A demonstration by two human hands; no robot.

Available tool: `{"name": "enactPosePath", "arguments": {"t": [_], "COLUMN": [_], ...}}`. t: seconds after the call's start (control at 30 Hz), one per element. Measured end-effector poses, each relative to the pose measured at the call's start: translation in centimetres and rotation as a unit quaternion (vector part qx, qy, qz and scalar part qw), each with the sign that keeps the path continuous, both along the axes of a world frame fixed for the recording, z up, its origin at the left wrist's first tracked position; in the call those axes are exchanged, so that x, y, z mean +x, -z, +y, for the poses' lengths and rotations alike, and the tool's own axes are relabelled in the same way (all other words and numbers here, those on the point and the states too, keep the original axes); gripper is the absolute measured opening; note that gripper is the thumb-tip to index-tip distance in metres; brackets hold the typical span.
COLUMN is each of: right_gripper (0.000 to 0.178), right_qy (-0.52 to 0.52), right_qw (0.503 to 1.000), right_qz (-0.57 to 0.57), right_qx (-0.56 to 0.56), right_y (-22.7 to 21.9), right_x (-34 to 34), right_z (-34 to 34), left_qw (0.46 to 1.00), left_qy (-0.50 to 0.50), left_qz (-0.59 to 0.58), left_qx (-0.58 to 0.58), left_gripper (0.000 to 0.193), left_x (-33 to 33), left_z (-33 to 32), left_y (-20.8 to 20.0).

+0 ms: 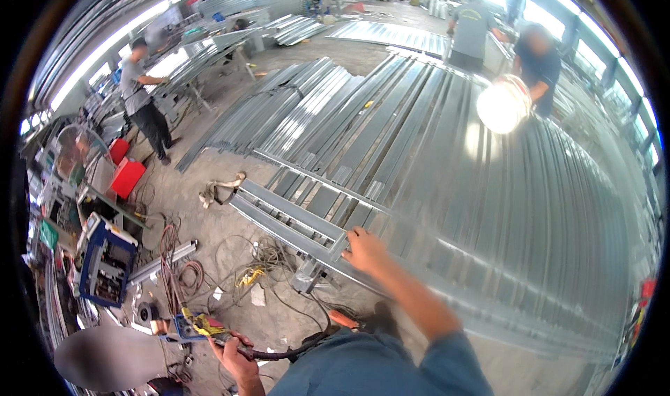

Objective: The person welds metal frame components using a handheld welding torch, creating bright sparks as they join metal pieces. They move along the frame, welding different sections while other workers are visible in the background.

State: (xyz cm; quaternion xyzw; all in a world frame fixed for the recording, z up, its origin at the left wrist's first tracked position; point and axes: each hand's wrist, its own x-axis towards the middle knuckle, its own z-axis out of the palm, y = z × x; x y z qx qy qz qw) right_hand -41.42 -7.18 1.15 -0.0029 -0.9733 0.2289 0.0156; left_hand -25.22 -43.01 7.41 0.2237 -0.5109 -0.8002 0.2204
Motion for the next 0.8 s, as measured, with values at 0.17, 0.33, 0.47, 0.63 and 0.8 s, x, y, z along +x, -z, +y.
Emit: {"name": "enactPosePath", "arguments": {"t": [0.17,0.33,0.47,0.63,0.8], "right_gripper": [0.079,0.079,0.074,0.065,0.059], "right_qy": [-0.076,-0.095,-0.049,0.041,0.012], "right_qw": [0.993,0.992,0.995,0.933,0.915], "right_qz": [-0.079,-0.08,0.002,-0.208,-0.294], "right_qx": [0.037,-0.025,-0.082,-0.292,-0.277], "right_y": [4.2,5.4,5.6,6.8,7.9], "right_x": [-2.3,-2.8,-2.4,0.8,2.9], "right_z": [1.8,3.5,9.9,20.9,24.0], "left_qw": [0.995,0.982,0.97,0.96,0.974], "left_qy": [-0.102,-0.184,-0.218,-0.24,-0.154], "left_qz": [-0.003,-0.041,-0.07,-0.12,-0.11], "left_qx": [-0.021,-0.029,-0.08,-0.086,-0.127], "left_gripper": [0.045,0.049,0.065,0.07,0.061], "left_x": [2.3,5.6,7.6,8.2,8.8], "left_z": [5.0,11.6,15.9,18.0,18.7], "left_y": [0.1,-0.5,-2.6,-2.4,0.2]}}
